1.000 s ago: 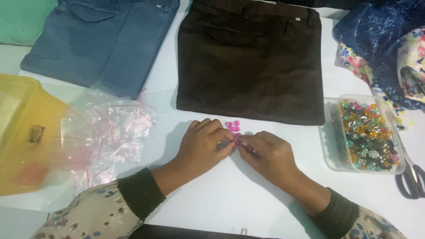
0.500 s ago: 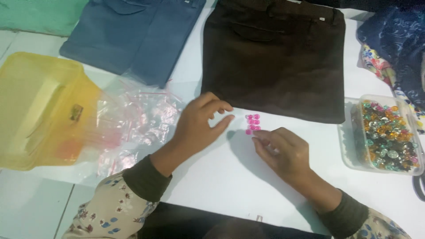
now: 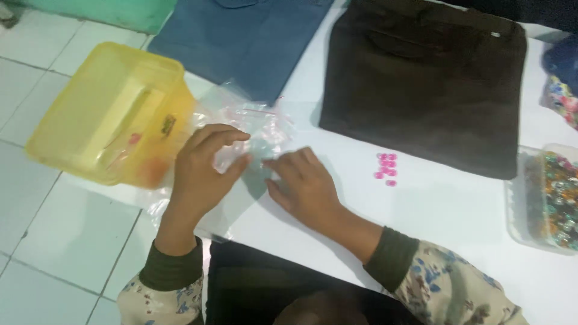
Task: Picking up small pink buttons and placing them into small plastic zip-lock bags
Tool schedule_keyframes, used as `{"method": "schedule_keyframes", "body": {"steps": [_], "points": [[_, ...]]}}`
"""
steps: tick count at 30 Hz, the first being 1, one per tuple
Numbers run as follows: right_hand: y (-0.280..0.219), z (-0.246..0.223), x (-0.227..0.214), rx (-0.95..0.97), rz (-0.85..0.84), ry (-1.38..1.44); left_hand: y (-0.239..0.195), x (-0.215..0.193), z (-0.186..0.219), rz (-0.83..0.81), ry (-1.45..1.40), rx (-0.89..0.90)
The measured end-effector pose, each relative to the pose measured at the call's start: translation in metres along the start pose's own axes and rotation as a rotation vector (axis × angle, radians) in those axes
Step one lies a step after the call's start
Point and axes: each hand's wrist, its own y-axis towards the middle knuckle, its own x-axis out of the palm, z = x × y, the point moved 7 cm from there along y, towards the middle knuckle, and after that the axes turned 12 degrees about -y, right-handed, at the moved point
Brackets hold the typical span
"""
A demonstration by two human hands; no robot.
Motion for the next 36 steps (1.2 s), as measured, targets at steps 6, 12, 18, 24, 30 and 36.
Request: {"method": "schedule_keyframes", "body": {"steps": [6,12,18,24,30,36], "points": [[0.021,0.01,0.044,0.246,-0.368,-0.04,-0.017,0.008,0.0,-0.214,0.007,-0.086],[0.01,0.013,0.067,0.162,-0.377,-0.128,-0.033,0.016,-0.039,-0.135,-0.024,0.114],[0.004,0.036,0.077,0.204,-0.345,-0.098,-0.033,0.028,-0.052,-0.052,0.113,0.11],[0.01,0.035,0.063,0.238,-0.209,0.02,-0.031,0.022,-0.046,0.04,0.141,0.159],[0.015,0.031,0.045,0.356,-0.243,0.038,-0.015,-0.029,-0.004,0.184,-0.039,0.136],[0.03,0.018,0.014,0.35,-0.083,0.256,-0.019,-0.006,-0.015,0.118,-0.228,-0.08]]}}
